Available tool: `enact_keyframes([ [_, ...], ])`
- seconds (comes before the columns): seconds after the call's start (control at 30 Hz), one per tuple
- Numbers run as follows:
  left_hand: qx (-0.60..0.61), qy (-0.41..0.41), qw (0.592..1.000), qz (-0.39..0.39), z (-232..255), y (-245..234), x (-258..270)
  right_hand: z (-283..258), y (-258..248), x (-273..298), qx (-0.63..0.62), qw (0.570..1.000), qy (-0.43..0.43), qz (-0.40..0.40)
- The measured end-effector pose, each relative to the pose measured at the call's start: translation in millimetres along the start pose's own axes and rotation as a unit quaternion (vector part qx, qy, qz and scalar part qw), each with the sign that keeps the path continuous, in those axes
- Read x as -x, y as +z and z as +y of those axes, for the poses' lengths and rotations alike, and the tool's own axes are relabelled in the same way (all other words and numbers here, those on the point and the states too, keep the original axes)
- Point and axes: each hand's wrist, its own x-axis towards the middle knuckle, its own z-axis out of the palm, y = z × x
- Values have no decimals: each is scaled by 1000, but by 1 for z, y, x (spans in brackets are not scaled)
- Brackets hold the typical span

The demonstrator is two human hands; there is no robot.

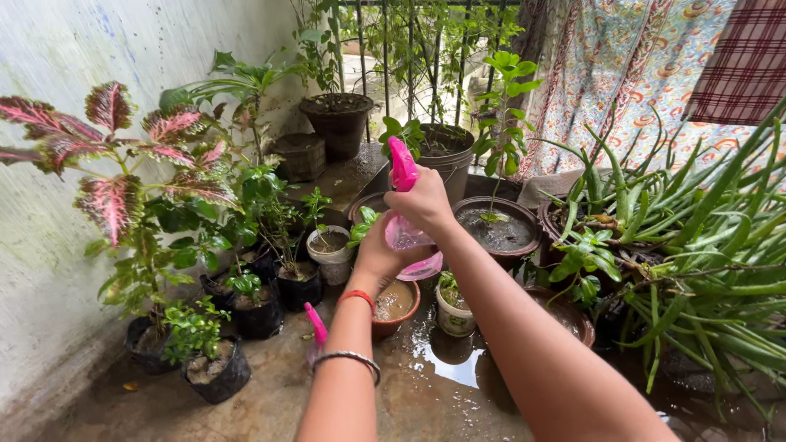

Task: The person sprays water on various potted plants on a balcony using a pink spray bottle, targeting the leaves and soil of multiple plants including aloe vera and several smaller leafy plants in plastic bags and pots.

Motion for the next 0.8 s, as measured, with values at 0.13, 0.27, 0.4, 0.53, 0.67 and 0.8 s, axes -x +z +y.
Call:
enact_keyframes([
  [0.13,5,-23,999,-27,3,-1,-4,4,-1,-3,-30,1000,1,-6],
  [0.27,65,-18,994,-80,5,2,-14,6,-8,-7,2,1000,19,-23],
  [0.4,41,-12,995,-85,1,7,-28,9,-13,-11,-7,1000,-21,8],
  [0.53,-27,6,996,-80,-2,13,-37,12,-21,-9,-23,999,-6,22],
  [0.67,-91,-25,994,-61,3,17,-34,15,-23,-5,-26,999,11,28],
  [0.8,-82,-37,994,-67,10,19,-30,16,-22,-4,-31,997,59,33],
])
